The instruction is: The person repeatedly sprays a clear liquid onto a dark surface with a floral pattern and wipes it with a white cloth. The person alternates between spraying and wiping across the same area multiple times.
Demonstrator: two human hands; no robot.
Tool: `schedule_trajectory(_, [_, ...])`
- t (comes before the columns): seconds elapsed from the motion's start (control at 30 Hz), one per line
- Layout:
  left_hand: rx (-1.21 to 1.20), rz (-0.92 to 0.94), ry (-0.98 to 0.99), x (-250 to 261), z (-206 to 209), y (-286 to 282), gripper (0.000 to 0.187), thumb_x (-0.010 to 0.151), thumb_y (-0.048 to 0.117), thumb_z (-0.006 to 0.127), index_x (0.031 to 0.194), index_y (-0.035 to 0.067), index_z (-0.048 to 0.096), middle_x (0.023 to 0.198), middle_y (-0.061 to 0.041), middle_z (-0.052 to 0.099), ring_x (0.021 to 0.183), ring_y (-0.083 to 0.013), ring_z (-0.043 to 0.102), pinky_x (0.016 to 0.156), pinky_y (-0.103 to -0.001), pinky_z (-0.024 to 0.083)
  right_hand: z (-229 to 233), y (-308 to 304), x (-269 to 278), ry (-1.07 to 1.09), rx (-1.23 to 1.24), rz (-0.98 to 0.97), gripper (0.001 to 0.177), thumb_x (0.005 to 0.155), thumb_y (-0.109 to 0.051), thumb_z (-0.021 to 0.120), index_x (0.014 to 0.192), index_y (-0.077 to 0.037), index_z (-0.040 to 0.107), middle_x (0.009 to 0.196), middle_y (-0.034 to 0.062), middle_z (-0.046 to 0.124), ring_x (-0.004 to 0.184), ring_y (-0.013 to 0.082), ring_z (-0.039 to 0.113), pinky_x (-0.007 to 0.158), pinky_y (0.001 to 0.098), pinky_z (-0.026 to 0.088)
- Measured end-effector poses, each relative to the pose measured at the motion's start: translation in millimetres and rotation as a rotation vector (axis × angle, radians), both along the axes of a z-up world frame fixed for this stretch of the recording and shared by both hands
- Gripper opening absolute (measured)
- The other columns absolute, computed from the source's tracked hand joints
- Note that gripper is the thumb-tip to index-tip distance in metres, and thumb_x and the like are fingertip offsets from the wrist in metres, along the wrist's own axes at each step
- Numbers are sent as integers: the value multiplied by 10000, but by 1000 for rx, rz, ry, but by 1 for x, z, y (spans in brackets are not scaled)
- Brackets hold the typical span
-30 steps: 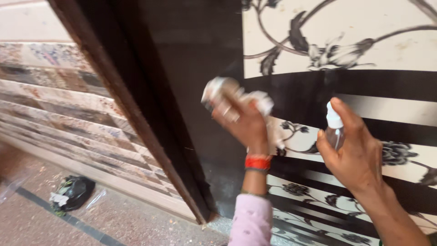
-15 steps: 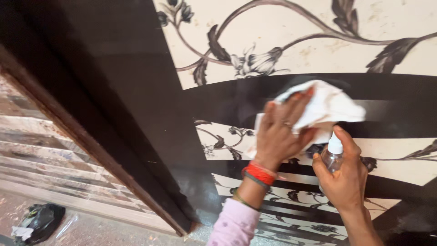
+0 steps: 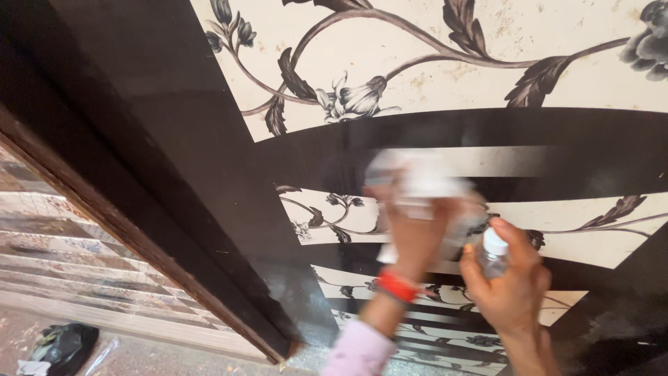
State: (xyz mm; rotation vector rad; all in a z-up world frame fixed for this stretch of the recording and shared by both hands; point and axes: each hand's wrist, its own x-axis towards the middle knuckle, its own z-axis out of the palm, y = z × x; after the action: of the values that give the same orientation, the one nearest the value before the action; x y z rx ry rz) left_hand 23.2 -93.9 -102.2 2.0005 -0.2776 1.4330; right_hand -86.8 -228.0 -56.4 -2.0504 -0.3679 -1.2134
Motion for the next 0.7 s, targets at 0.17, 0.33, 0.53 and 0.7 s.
schedule_trajectory(0.17, [206, -991, 289, -16, -35, -79, 508, 1059, 266, 609, 1511, 80, 475, 1484, -75, 574, 1373, -219, 567, 1239, -336, 419, -4, -11, -4, -68, -25, -30, 670, 918, -252, 784, 1459, -38, 451, 1190, 238, 677, 974, 354, 728, 848, 409, 593])
schedule_trajectory(0.33, [497, -337, -34, -7, -7, 41, 763, 919, 385, 801, 1506, 71, 429, 1408, -113, 622, 1180, -291, 637, 1054, -421, 466, -13, -15, 17, -115, -75, -39, 578, 949, -219, 754, 1427, -60, 471, 1197, 217, 687, 969, 360, 728, 832, 416, 595])
schedule_trajectory(0.53, [-193, 619, 51, -10, 32, 185, 587, 1083, 293, 518, 1577, 50, 317, 1702, -271, 272, 1591, -448, 121, 1307, -575, 33, -16, 27, 17, -58, 48, 194, 492, 917, -177, 755, 1327, -116, 489, 998, 130, 699, 740, 250, 728, 601, 329, 592])
schedule_trajectory(0.7, [-208, 360, 183, -1, -6, 100, 752, 986, 408, 602, 1585, 56, 314, 1568, -273, 390, 1476, -479, 255, 1225, -640, 74, -15, 55, -6, -53, -115, 260, 553, 847, -135, 780, 1327, -100, 508, 863, 111, 689, 592, 232, 669, 490, 350, 533])
